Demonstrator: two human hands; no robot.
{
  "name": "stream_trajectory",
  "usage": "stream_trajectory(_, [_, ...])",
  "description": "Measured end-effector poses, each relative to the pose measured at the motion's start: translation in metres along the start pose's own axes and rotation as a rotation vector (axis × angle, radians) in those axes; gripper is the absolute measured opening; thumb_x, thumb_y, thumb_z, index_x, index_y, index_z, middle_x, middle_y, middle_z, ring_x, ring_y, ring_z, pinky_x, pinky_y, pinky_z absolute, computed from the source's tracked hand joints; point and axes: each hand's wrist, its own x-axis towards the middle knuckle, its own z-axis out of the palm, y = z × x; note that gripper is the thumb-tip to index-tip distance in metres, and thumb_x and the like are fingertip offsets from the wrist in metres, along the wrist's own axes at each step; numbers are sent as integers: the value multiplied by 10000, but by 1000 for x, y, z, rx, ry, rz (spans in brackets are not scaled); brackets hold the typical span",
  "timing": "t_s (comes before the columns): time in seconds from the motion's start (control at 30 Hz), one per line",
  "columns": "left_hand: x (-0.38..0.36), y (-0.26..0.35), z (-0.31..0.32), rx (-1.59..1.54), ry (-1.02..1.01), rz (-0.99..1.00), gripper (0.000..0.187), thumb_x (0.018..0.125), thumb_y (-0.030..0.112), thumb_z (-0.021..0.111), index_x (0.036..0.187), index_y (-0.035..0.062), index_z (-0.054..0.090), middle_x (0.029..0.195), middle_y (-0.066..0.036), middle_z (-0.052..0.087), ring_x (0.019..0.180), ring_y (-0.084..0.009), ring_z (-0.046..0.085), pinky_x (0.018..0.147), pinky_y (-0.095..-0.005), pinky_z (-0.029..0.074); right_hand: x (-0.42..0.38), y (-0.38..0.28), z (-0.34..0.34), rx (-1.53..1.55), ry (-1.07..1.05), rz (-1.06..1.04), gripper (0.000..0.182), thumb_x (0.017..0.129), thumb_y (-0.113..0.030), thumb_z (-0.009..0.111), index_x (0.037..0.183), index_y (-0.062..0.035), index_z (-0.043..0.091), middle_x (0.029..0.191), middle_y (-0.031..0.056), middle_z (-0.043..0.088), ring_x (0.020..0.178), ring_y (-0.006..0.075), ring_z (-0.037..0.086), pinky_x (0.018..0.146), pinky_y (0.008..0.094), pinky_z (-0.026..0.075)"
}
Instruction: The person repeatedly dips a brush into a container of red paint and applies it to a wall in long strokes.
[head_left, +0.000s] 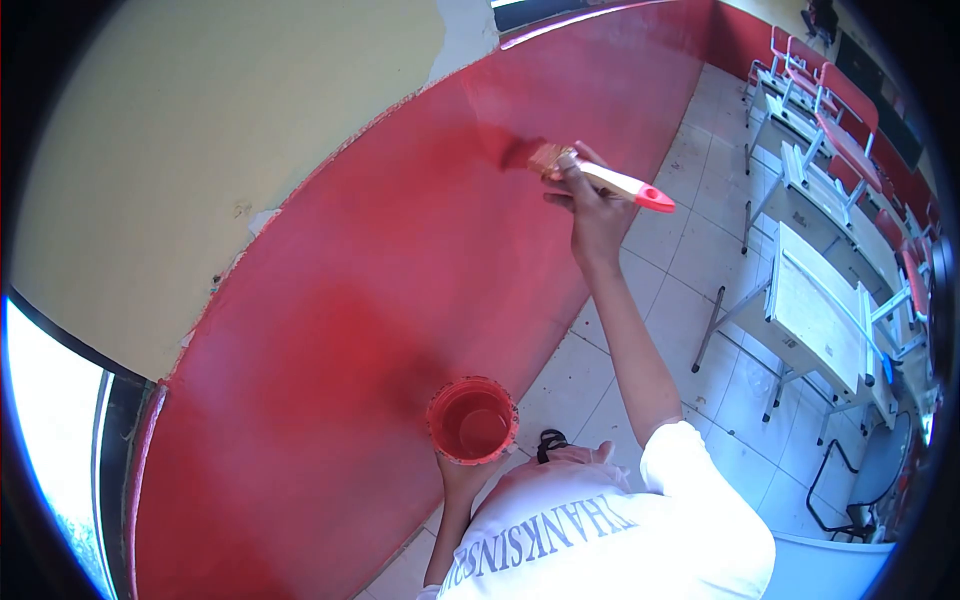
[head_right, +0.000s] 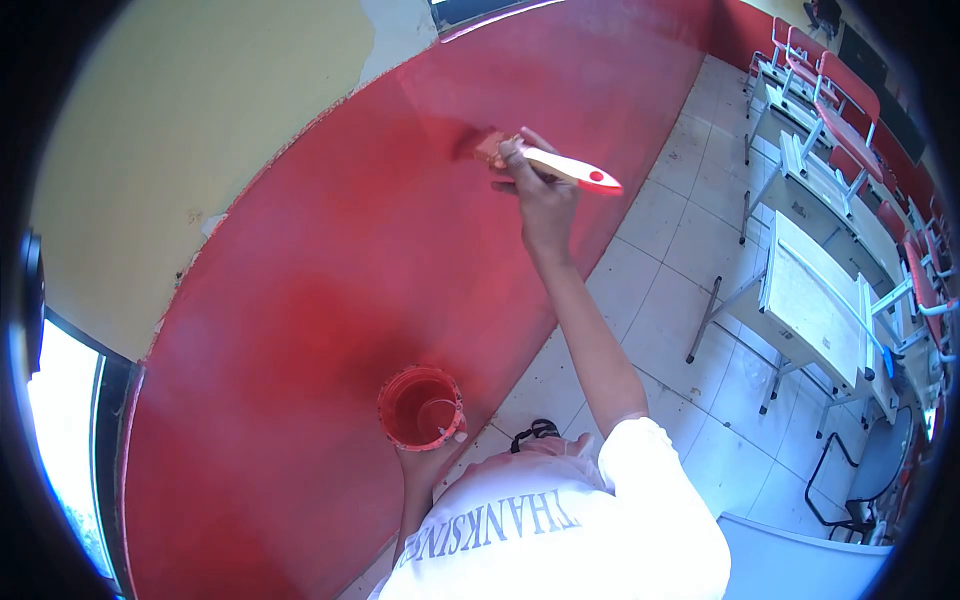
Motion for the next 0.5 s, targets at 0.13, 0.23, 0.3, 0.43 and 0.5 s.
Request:
stream_trajectory(0.13, [-2,-3,-1,-42,-25,-46,680,557,-1,797,1148,28,462,970,-76,606,845,-164,607,690,-281,516,-5,-20,-11,95,63,-31,370,831,-123,611,1159,-12,483,965,105,596,786,184,640,540,252,535])
stream_trajectory(0.23, [-7,-3,-2,0,-17,-38,679,559,9,798,1148,30,460,970,-72,606,849,-162,605,713,-291,512,-13,1,-24,202,97,60,409,833,-157,612,1198,-74,446,982,81,595,862,180,622,553,256,503])
stream_trajectory(0.3, [-4,6,-1,1,-11,-37,686,558,19,801,1151,32,458,971,-69,606,855,-163,603,727,-298,509,-16,25,-27,246,91,155,427,825,-175,623,1199,-56,455,1016,66,572,864,168,611,577,270,505])
stream_trajectory(0.43, [-2,20,6,-46,-18,-49,696,553,35,808,1154,35,458,974,-66,606,867,-166,601,745,-303,504,-37,76,-36,250,119,357,491,833,-223,611,1251,-66,406,1048,40,556,887,163,591,627,276,458])
stream_trajectory(0.5, [-3,9,2,-47,-32,-55,694,551,35,809,1152,35,460,972,-66,607,871,-167,600,753,-304,502,-54,103,-49,268,143,443,513,833,-229,608,1269,-79,386,1057,34,554,894,158,585,636,271,449])
